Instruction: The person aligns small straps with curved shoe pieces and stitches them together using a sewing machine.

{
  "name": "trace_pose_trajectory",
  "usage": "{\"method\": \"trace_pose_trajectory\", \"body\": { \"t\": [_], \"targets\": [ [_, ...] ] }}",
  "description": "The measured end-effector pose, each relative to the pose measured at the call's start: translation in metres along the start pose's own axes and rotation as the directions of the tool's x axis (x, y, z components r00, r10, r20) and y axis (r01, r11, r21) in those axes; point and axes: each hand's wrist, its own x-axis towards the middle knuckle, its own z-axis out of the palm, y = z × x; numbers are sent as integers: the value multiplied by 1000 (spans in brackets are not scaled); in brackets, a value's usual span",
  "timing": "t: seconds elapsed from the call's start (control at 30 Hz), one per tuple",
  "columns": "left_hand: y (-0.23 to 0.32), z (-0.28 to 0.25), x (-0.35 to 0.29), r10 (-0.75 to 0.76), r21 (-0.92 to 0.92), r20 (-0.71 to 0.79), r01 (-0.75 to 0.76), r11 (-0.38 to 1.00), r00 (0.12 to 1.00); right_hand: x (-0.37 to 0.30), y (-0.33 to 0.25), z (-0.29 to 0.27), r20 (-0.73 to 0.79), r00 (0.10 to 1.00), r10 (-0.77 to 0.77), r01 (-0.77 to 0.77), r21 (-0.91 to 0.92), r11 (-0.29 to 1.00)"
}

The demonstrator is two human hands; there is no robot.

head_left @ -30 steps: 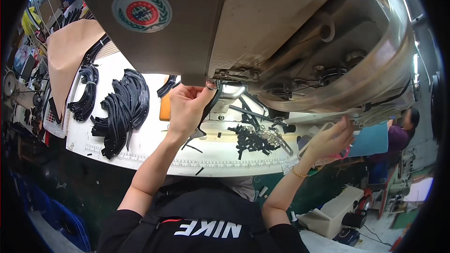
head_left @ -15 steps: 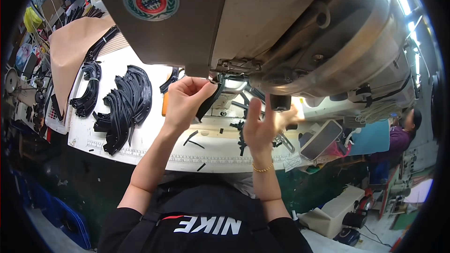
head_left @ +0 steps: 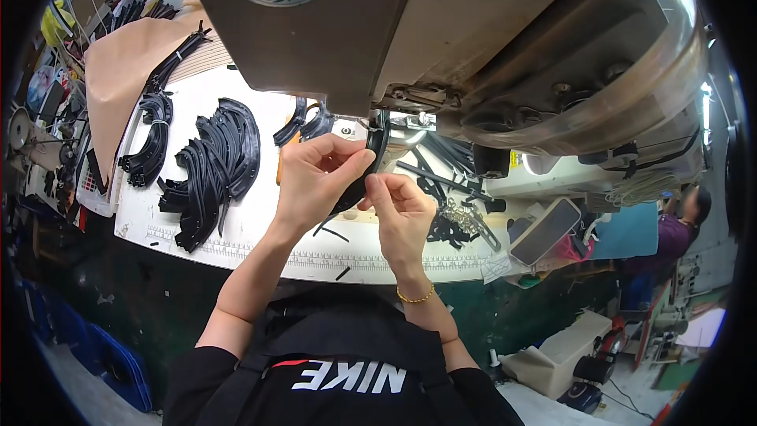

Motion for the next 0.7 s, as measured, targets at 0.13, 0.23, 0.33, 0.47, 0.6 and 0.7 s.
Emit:
{"method": "trace_pose_trajectory", "body": {
  "t": [0.13,0.23,0.33,0.47,0.6,0.7],
  "targets": [
    [3,1,-1,-35,31,9,35,999,999,4,3,-3,-22,999,-32,31,-20,999],
    [1,-2,1,-21,56,8,20,998,1000,8,2,-2,-32,999,-37,37,-6,999],
    [2,-1,5,-34,53,17,33,998,999,14,-3,1,-43,999,-31,32,20,999],
    [1,1,14,0,52,4,0,999,1000,23,-8,3,-41,999,-5,7,56,998],
    [3,3,16,-62,10,3,62,998,998,26,-10,3,-37,999,-6,9,69,998],
    [5,5,7,168,203,-27,-159,966,985,20,0,-3,119,991,57,-80,195,978]
  ]
}}
